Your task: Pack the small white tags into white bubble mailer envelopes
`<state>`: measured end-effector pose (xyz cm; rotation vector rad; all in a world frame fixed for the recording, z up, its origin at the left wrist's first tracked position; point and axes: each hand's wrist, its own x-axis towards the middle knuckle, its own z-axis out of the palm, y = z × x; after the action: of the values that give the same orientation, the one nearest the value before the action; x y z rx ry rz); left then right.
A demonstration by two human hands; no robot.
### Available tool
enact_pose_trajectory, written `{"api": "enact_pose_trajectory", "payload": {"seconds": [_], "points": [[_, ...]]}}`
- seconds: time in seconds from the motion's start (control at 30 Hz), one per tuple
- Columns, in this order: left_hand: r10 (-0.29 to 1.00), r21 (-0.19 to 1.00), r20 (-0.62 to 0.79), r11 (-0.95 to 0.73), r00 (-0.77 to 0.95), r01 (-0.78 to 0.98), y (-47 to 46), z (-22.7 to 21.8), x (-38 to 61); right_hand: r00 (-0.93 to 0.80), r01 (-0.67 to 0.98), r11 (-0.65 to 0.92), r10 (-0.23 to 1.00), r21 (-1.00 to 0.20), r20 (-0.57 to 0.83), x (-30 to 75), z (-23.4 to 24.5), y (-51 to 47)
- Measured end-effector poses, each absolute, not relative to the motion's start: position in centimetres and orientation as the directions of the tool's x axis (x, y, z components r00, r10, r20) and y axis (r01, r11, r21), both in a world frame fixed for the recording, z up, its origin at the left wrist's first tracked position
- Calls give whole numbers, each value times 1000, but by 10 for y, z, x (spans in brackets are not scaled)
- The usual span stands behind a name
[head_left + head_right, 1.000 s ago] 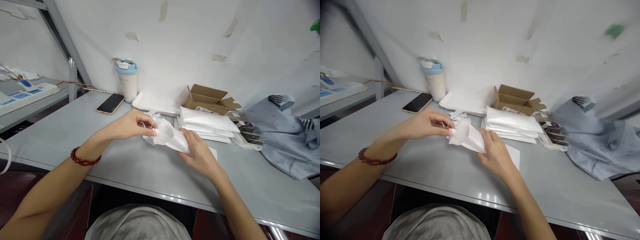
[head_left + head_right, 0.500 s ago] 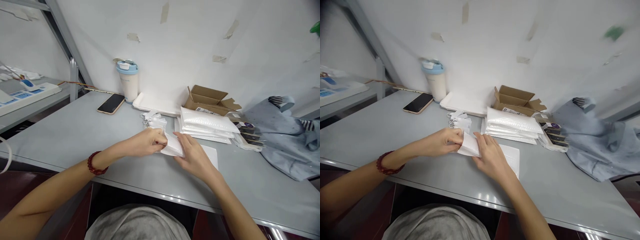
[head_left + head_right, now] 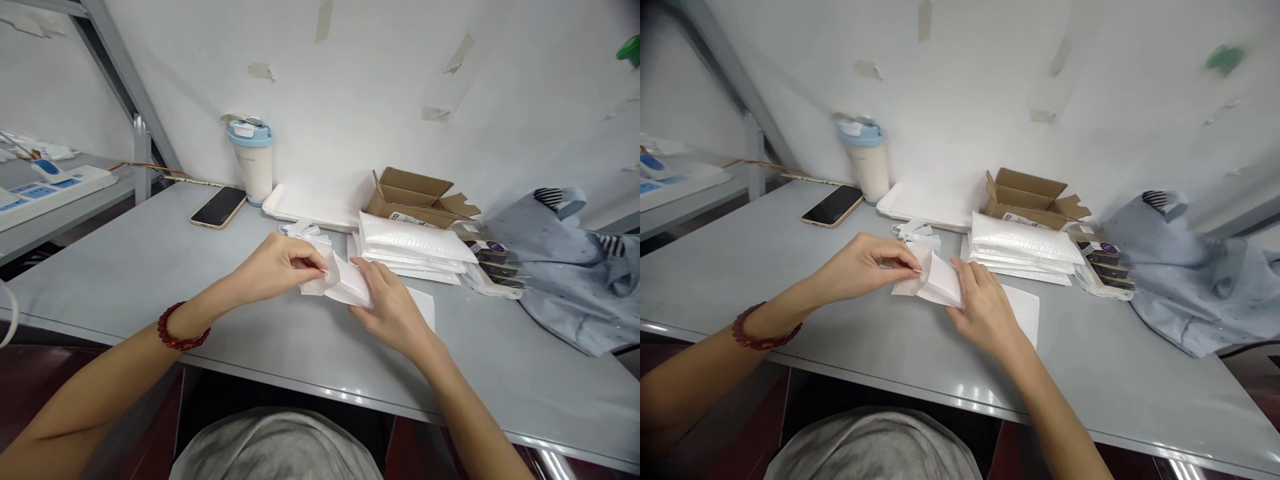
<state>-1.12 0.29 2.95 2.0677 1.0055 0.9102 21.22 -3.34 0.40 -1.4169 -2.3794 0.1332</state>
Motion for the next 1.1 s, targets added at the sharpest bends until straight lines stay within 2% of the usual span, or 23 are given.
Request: {"api": "enact_pose_trajectory", "payload": {"seconds": [0.13, 0.3, 0.37, 0.47, 0.53, 0.6, 0.67, 0.73, 0.77, 0.83, 0.9, 0.97, 1.1], "points": [[890, 882, 195, -342, 411, 323, -6, 24, 2, -444, 820, 518, 843, -241, 303, 209, 0, -34], [891, 963, 54, -165, 450, 212, -11, 18, 12, -490, 785, 575, 804, -230, 336, 205, 1, -35], [852, 951, 58, -205, 521, 230, -9, 17, 10, -502, 778, 586, 797, -228, 336, 204, 1, -36], [733, 855, 120, -419, 669, 306, -8, 19, 5, -512, 772, 591, 796, -233, 324, 203, 1, -37], [696, 804, 134, -492, 705, 333, -7, 22, 2, -509, 771, 588, 800, -245, 317, 204, 2, -38], [766, 798, 211, -494, 607, 345, -6, 25, -1, -492, 777, 575, 808, -254, 324, 207, 4, -37], [858, 786, 348, -487, 377, 382, -3, 28, -5, -465, 790, 557, 817, -256, 341, 211, 6, -36], [898, 774, 394, -439, 195, 457, 1, 32, -10, -445, 800, 543, 821, -253, 357, 215, 8, -35], [918, 779, 341, -396, 201, 487, 3, 34, -12, -439, 804, 540, 822, -249, 364, 216, 9, -34], [931, 804, 120, -295, 346, 516, 6, 37, -15, -444, 806, 547, 811, -226, 380, 217, 9, -34], [875, 834, -70, -212, 479, 509, 7, 40, -16, -470, 802, 574, 778, -166, 418, 216, 7, -34], [860, 859, -118, -162, 497, 485, 7, 41, -14, -512, 793, 606, 724, -70, 462, 213, 4, -35], [907, 897, -42, -150, 418, 415, 8, 35, -9, -593, 774, 623, 649, 115, 477, 207, -3, -36]]}}
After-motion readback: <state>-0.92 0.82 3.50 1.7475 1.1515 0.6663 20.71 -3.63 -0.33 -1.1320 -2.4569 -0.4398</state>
